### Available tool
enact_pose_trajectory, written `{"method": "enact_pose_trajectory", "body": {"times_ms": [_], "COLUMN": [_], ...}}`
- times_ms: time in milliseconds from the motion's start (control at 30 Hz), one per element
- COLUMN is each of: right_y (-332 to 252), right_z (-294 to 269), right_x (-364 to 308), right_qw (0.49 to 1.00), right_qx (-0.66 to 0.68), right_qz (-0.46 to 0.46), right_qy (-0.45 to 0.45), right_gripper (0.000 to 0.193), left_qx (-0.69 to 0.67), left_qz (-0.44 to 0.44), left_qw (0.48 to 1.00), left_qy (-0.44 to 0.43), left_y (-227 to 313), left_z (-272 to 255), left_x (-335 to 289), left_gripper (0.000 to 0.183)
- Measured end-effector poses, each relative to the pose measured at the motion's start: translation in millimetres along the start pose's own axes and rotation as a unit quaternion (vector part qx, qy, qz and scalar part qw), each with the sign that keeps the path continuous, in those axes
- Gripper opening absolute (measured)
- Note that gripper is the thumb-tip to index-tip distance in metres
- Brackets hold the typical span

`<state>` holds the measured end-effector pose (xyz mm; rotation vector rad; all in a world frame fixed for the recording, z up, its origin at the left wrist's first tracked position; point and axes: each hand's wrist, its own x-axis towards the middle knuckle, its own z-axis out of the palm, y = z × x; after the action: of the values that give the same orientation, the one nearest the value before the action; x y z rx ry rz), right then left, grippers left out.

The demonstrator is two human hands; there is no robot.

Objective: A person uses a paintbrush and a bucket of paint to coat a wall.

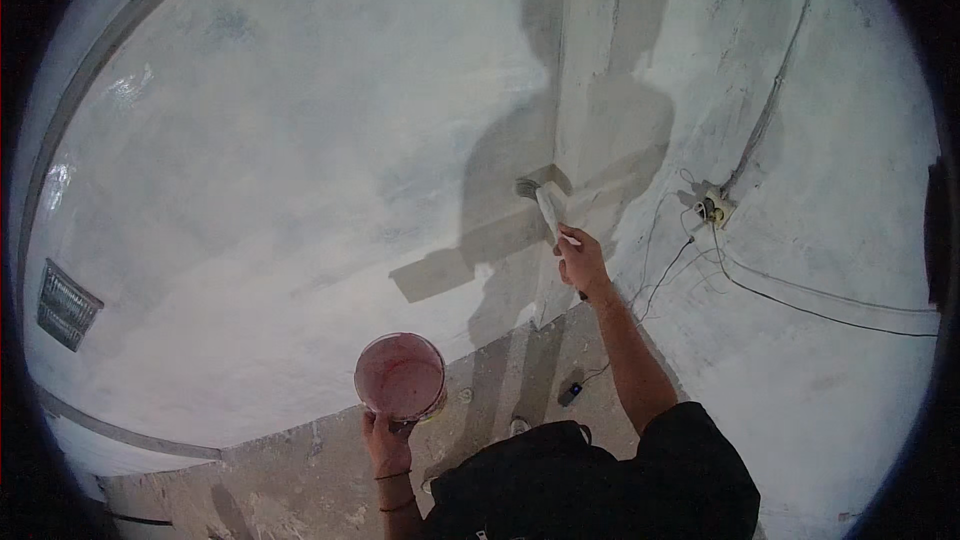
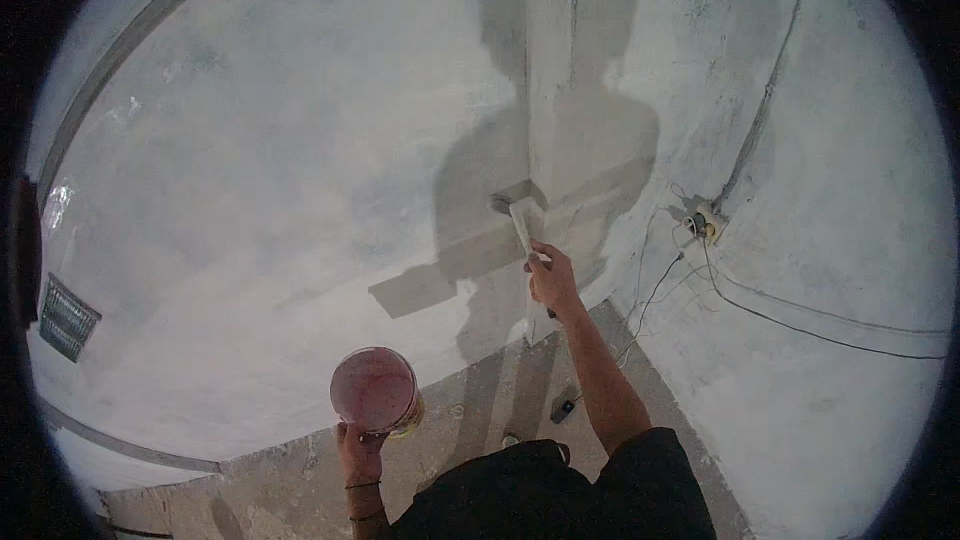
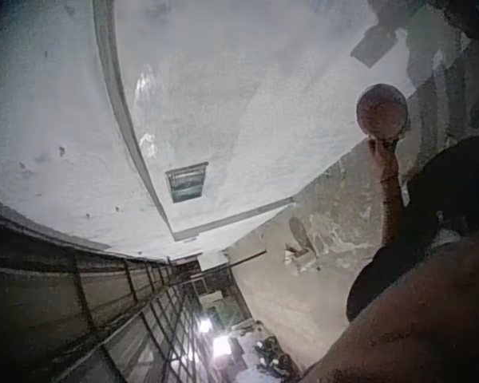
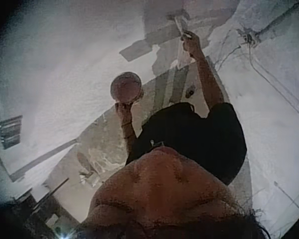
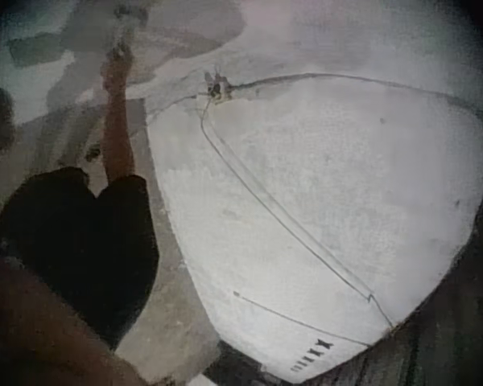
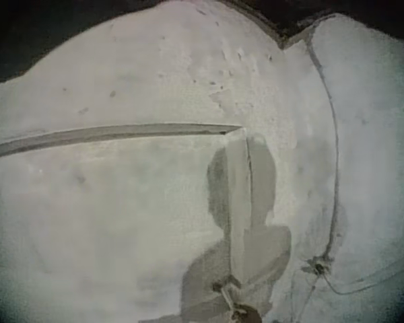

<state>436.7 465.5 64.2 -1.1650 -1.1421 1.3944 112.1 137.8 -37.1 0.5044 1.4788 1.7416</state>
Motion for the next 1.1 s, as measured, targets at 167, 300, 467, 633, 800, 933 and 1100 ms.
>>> {"method": "enact_pose_trajectory", "body": {"times_ms": [167,300,467,633,800,933,1100], "right_y": [22.9,40.0,73.2,60.5,68.0,67.2,54.9], "right_z": [3.6,12.2,99.7,137.4,67.1,-11.5,-9.8], "right_x": [-12.2,-2.7,-10.0,-70.1,-29.8,21.0,11.3], "right_qw": [0.997,0.997,0.996,0.97,0.982,0.999,0.998], "right_qx": [-0.021,-0.014,-0.03,-0.035,-0.032,-0.022,-0.001], "right_qz": [-0.045,-0.027,0.009,0.015,0.048,-0.015,-0.041], "right_qy": [0.058,0.077,-0.081,-0.24,-0.179,-0.036,0.048], "right_gripper": [0.042,0.042,0.038,0.036,0.043,0.049,0.042], "left_qx": [-0.153,-0.165,-0.16,-0.156,-0.167,-0.167,-0.172], "left_qz": [-0.082,-0.072,-0.053,-0.052,-0.047,-0.06,-0.051], "left_qw": [0.984,0.981,0.981,0.981,0.981,0.981,0.979], "left_qy": [0.048,0.073,0.099,0.105,0.089,0.073,0.1], "left_y": [36.8,39.0,31.1,28.1,37.2,30.0,33.1], "left_z": [22.4,13.7,-2.3,-8.2,11.6,15.4,14.0], "left_x": [-14.4,-29.4,-33.7,-33.5,-33.2,-29.7,-36.1], "left_gripper": [0.019,0.023,0.033,0.032,0.03,0.028,0.027]}}
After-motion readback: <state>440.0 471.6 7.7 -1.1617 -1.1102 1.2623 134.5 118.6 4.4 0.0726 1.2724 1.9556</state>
